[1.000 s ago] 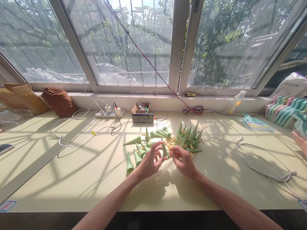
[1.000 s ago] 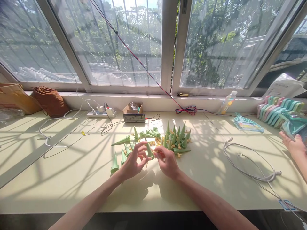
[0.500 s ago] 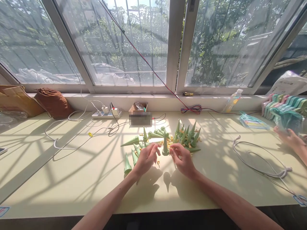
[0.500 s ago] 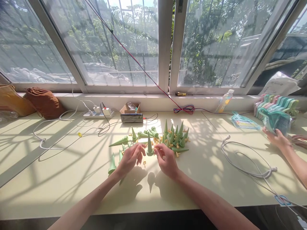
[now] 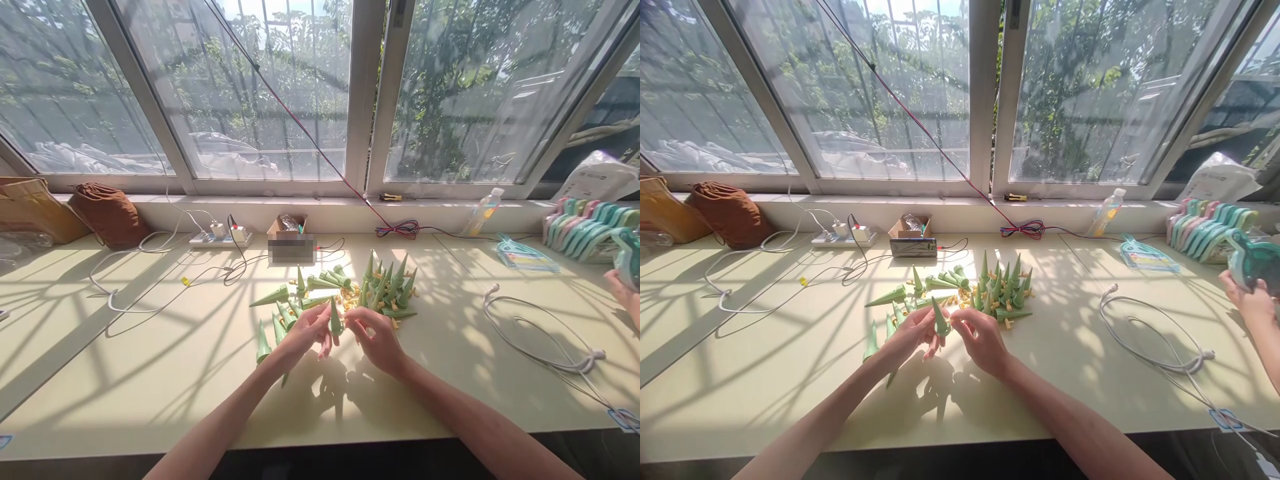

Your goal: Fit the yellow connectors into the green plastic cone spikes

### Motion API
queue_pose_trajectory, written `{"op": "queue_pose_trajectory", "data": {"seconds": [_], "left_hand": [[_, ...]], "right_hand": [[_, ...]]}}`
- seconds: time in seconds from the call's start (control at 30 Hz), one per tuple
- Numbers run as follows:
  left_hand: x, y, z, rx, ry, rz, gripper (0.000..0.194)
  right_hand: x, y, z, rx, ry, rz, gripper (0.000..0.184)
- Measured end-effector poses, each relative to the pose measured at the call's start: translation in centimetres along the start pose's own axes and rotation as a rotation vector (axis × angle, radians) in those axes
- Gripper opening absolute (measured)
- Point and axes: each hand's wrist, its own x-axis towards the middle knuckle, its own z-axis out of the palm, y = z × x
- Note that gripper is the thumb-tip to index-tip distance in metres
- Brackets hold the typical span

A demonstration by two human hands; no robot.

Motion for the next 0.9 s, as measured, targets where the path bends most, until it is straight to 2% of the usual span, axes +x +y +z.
{"op": "queue_pose_trajectory", "data": {"seconds": [0.27, 0.6, 0.9], "left_hand": [[-0.33, 0.16, -0.15, -0.015, -0.056, -0.026, 0.044], [-0.43, 0.39, -0.54, -0.104, -0.154, -0.033, 0.04], [-0.45, 0.51, -0.69, 0.083, -0.058, -0.002, 0.034]], "right_hand": [[-0.14, 0.14, 0.08, -0.005, -0.014, -0.011, 0.024], [-0.11, 0.22, 0.13, -0.005, -0.01, -0.088, 0.02], [-0.05, 0.44, 0.07, -0.049, -0.002, -0.117, 0.016]]}}
